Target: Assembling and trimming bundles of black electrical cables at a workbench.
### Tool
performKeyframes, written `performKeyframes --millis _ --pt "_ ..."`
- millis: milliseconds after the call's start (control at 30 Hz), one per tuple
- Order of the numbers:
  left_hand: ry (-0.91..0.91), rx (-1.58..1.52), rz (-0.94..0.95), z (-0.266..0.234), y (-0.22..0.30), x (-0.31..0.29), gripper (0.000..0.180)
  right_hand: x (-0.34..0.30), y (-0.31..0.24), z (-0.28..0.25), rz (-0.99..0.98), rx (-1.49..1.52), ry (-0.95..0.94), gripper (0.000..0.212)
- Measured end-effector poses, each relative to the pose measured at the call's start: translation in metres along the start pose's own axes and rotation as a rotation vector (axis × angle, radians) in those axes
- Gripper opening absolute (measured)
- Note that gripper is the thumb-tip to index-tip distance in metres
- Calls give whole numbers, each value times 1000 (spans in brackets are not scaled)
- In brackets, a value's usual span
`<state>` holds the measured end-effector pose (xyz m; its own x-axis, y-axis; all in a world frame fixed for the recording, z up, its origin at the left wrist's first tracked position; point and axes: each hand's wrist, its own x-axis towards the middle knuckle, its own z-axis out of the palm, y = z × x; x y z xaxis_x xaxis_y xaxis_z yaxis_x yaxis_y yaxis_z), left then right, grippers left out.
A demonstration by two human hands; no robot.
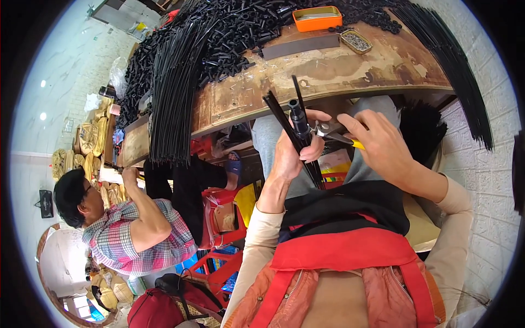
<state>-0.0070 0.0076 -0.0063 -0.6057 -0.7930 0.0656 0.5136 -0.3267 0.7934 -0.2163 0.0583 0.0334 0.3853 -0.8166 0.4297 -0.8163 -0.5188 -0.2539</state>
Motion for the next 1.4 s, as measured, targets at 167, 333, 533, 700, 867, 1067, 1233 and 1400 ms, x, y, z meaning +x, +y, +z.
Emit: performKeyframes --millis 167,333,533,700,867,1067,1233,1400 --pt "11 81 -31 3 3 2 64 3 13 -32 -250 -96 -175 40" --pt "-41 61 -122 6 4 -3 79 20 10 -52 611 1283 -1101 40" --pt "-233 -138 47 -3 1 3 88 -1 8 -23 119 484 -333 53" --pt "137 346 29 3 3 -2 66 2 18 -21 -257 -55 -57 61" --pt "-53 230 -29 -3 7 -6 71 29 7 -62 479 1036 -971 44" --pt "-14 371 30 3 8 -3 71 -8 11 -29 168 578 -443 43" --pt "106 355 27 7 13 -8 74 0 14 -38 -85 75 -336 49" --pt "-97 351 80 -4 5 -4 74 7 16 -35 620 1348 -1052 39"
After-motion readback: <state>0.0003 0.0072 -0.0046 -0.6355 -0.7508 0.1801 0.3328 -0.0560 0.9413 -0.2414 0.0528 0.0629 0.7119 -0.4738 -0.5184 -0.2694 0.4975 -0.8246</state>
